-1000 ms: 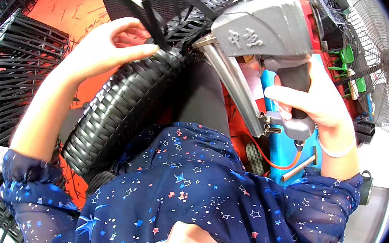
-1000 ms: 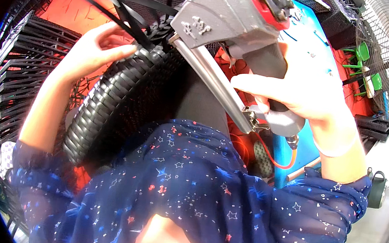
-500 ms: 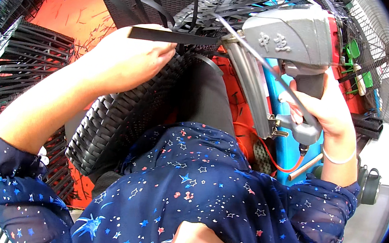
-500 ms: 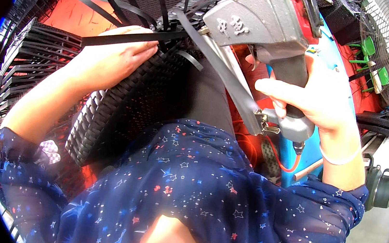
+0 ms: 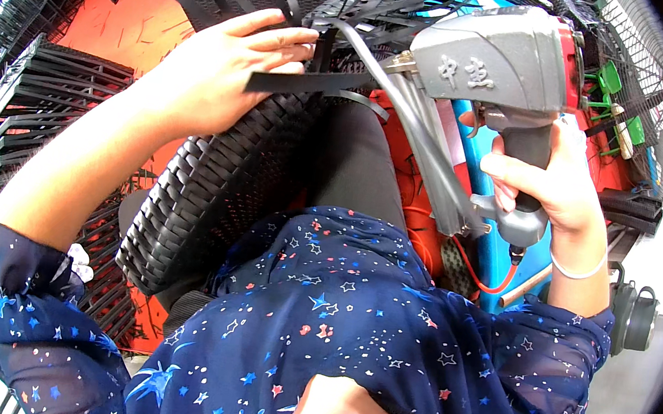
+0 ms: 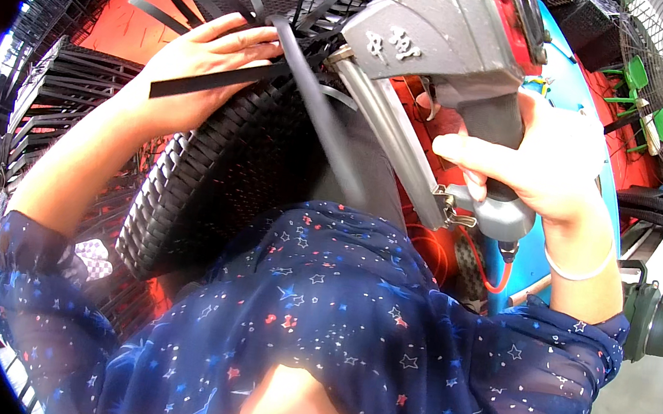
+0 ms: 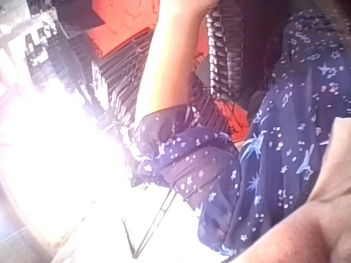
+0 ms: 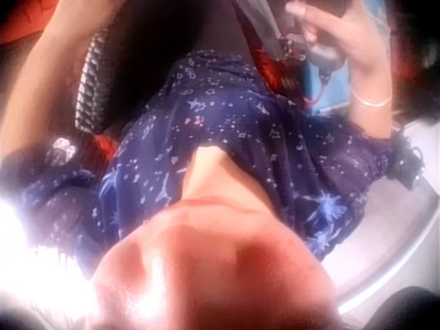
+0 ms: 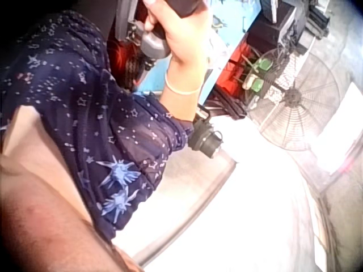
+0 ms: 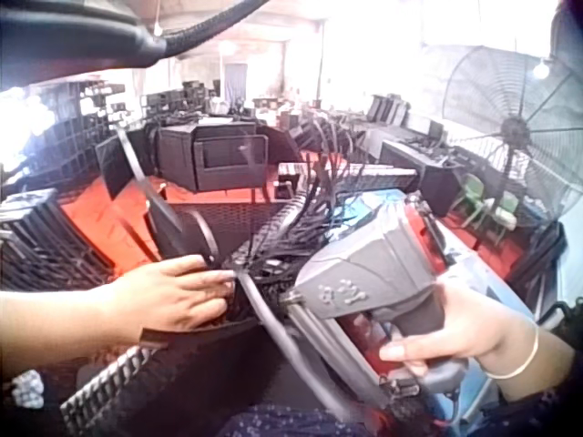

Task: The person weaves black plastic strips into the frame of a wicker chair. They thread the strips through the vertical supports by hand and use a pneumatic staple gun to secure the woven sections. The person works on the chair's backrest, adjusting the strips and firing staples to hold the weave in place.

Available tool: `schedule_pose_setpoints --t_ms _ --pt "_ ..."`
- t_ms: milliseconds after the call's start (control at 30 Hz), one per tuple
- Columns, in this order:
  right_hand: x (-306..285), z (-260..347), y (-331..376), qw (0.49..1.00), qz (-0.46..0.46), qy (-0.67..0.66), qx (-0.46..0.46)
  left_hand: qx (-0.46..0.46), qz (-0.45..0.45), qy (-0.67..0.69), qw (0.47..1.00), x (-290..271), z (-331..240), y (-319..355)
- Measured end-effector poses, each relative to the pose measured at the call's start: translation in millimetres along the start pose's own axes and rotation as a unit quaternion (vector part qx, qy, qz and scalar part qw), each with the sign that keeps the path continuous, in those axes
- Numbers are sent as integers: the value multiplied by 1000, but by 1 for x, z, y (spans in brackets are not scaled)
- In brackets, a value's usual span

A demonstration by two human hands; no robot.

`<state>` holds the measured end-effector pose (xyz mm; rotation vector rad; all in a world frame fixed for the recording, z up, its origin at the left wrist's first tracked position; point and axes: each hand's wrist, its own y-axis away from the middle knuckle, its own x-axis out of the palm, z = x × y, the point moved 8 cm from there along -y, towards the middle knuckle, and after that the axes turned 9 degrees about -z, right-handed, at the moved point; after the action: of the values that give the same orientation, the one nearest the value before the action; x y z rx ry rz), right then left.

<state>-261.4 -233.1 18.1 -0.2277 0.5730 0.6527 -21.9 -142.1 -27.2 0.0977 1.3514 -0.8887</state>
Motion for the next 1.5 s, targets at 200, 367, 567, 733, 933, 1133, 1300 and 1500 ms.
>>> schedule_pose_setpoints --t_ms 200,367,567,733,933,1133,1300,1500 --pt "6 6 -2 1000 9 23 -14 -7 14 -26 1000 11 12 -9" --pt "10 11 -1 1000 9 24 -15 -80 -49 -59 994 6 26 -9" --pt "13 11 -5 996 23 79 -36 -230 -119 33 965 13 55 24" --pt "19 21 -4 997 26 69 -3 -271 -138 92 948 20 60 40" --pt "27 20 -6 998 29 43 24 -274 -176 170 930 21 46 36" --pt "25 8 2 992 55 -84 79 -305 -162 155 926 19 31 21" --pt "-13 -60 31 972 -30 -203 115 -317 -134 140 928 17 23 7" --pt "-70 -230 92 877 -148 -393 236 -340 -134 150 919 23 12 6"
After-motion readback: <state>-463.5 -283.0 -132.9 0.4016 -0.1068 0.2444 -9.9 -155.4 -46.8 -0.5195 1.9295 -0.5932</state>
